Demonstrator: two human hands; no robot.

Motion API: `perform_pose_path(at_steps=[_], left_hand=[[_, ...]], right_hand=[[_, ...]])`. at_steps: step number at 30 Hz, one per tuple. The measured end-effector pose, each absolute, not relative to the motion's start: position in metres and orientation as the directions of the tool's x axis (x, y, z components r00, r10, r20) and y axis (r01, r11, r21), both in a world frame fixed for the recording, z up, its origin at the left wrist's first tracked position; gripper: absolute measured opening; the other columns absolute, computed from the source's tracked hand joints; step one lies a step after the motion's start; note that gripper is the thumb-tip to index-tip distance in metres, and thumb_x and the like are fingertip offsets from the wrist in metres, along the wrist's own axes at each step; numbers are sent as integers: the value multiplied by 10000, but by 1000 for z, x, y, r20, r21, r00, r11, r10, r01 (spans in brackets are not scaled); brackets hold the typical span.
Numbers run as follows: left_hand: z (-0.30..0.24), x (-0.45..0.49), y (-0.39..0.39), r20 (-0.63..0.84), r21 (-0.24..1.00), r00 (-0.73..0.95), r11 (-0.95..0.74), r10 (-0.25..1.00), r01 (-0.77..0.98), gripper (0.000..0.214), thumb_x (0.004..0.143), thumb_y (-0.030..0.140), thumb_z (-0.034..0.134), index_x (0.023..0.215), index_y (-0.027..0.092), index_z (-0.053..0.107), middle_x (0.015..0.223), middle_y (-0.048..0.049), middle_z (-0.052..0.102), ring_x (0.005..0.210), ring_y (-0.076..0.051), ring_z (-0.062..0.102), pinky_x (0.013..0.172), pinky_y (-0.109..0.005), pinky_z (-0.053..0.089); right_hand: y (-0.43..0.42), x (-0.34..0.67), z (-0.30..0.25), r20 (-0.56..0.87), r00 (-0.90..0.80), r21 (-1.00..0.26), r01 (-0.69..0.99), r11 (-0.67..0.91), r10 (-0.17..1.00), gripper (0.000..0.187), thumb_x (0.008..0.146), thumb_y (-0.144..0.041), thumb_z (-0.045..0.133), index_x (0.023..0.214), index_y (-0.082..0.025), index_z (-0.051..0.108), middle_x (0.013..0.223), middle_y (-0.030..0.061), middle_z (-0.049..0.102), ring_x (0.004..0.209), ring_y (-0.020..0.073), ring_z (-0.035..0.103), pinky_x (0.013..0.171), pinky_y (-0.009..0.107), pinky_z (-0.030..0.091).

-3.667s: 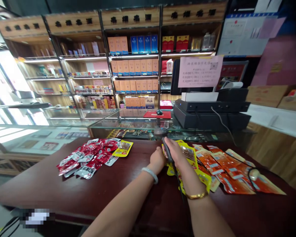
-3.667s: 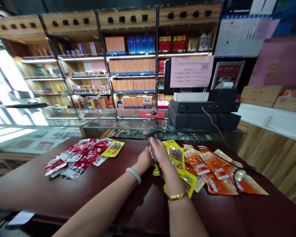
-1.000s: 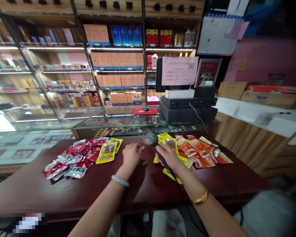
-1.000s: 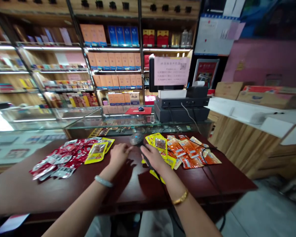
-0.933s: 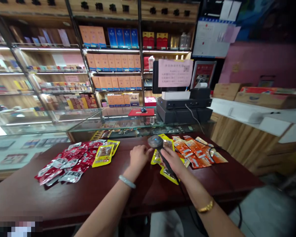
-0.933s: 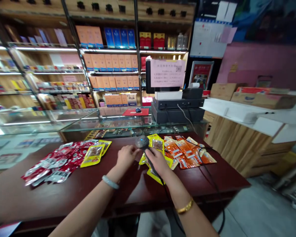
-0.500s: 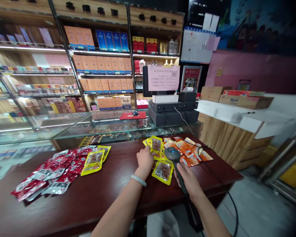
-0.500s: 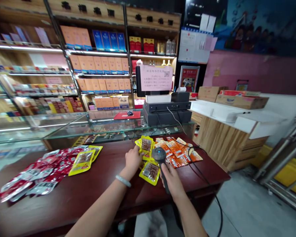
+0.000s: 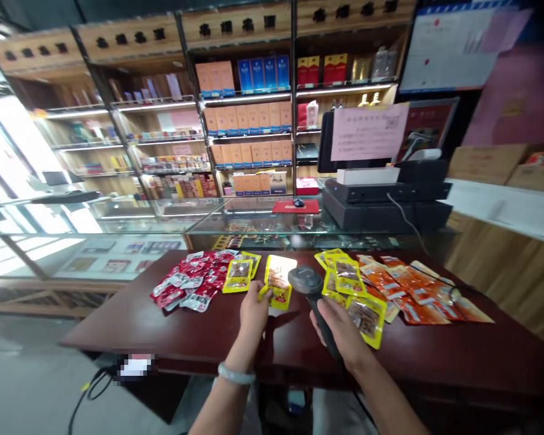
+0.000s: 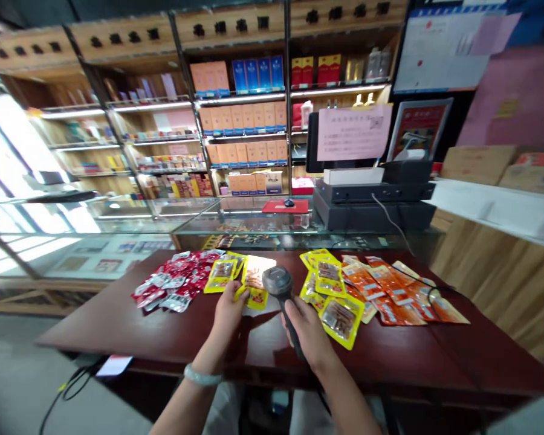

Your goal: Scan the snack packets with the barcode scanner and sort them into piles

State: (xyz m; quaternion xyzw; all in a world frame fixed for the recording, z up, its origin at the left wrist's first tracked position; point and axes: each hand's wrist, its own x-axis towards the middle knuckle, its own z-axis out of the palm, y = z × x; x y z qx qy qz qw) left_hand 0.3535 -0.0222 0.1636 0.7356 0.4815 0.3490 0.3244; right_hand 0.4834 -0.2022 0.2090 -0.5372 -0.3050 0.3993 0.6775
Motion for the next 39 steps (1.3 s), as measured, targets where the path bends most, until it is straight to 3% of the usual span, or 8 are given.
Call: perform_pose_path(at_steps=[5, 11, 15, 18, 23, 28, 34, 39], left_hand=[[158, 302, -7, 185, 794, 198, -265, 963, 547, 183, 853, 360, 561, 977, 237, 503, 947, -44, 696, 851, -202, 675, 678, -261, 447], [172, 263, 15, 95, 599, 65, -109, 993, 793, 331, 918, 380, 467, 1190, 195, 497, 1031, -143, 703, 957, -292, 672, 746, -348, 466], [174, 261, 19, 210, 397, 62, -143, 976, 907, 621, 848, 472, 574, 1393, 212, 428, 1405, -195, 518, 1302, -364, 463, 994, -481, 394], [170, 269, 11, 303, 261, 138, -222, 943, 939, 633, 856, 490, 565, 1430, 259, 429, 1529, -156, 387, 1412, -360, 307, 1074, -530, 310], [174, 315, -14, 396, 208, 356, -460, 846, 863, 545, 910, 448, 506, 1382, 176, 513, 1455, -167, 481, 1361, -321, 384, 1102, -466, 301], [185, 396, -61, 255, 276, 691, -735, 677, 619, 336, 900, 366, 536, 1184, 229, 650, 1166, -91, 675, 1112, -255, 580, 973, -359, 409], [187, 472, -85, 133, 231, 721, -728, 680, 645, 342, 899, 422, 525, 1049, 142, 650, 1080, -148, 675, 1058, -290, 608, 871, -352, 437], [192, 501, -79, -1, 328, 737, -696, 676, 639, 327, 861, 438, 591, 992, 138, 617, 1079, -160, 686, 1033, -286, 637, 809, -323, 435]], right_hand=[[-178, 452, 196, -46, 402, -969, -240, 56, 915, 495, 783, -691, 616, 753, -209, 507, 574, -58, 475, 412, 62, 386, 370, 175, 288], [-170, 432, 179, -101, 327, -969, -248, -18, 940, 526, 746, -718, 629, 820, -205, 542, 545, -74, 453, 401, 55, 353, 361, 162, 250], [-176, 434, 175, -102, 330, -968, -251, -17, 939, 485, 779, -682, 619, 828, -207, 531, 552, -76, 454, 404, 54, 344, 361, 163, 244], [-188, 442, 177, -104, 340, -970, -242, -20, 935, 463, 794, -662, 612, 839, -209, 527, 555, -74, 466, 406, 57, 349, 364, 164, 251], [-213, 463, 180, -116, 419, -969, -248, -9, 900, 437, 824, -640, 593, 834, -210, 518, 577, -67, 487, 428, 58, 362, 382, 161, 265], [-240, 490, 177, -114, 548, -965, -260, 39, 829, 434, 832, -641, 596, 904, -214, 560, 583, -73, 455, 459, 67, 362, 408, 166, 274], [-273, 518, 172, -170, 672, -946, -315, 71, 720, 521, 778, -682, 638, 995, -209, 615, 614, -58, 485, 480, 71, 399, 418, 165, 290], [-287, 528, 171, -209, 735, -936, -341, 86, 645, 602, 723, -718, 665, 1018, -196, 619, 623, -49, 509, 468, 67, 409, 415, 166, 307]])
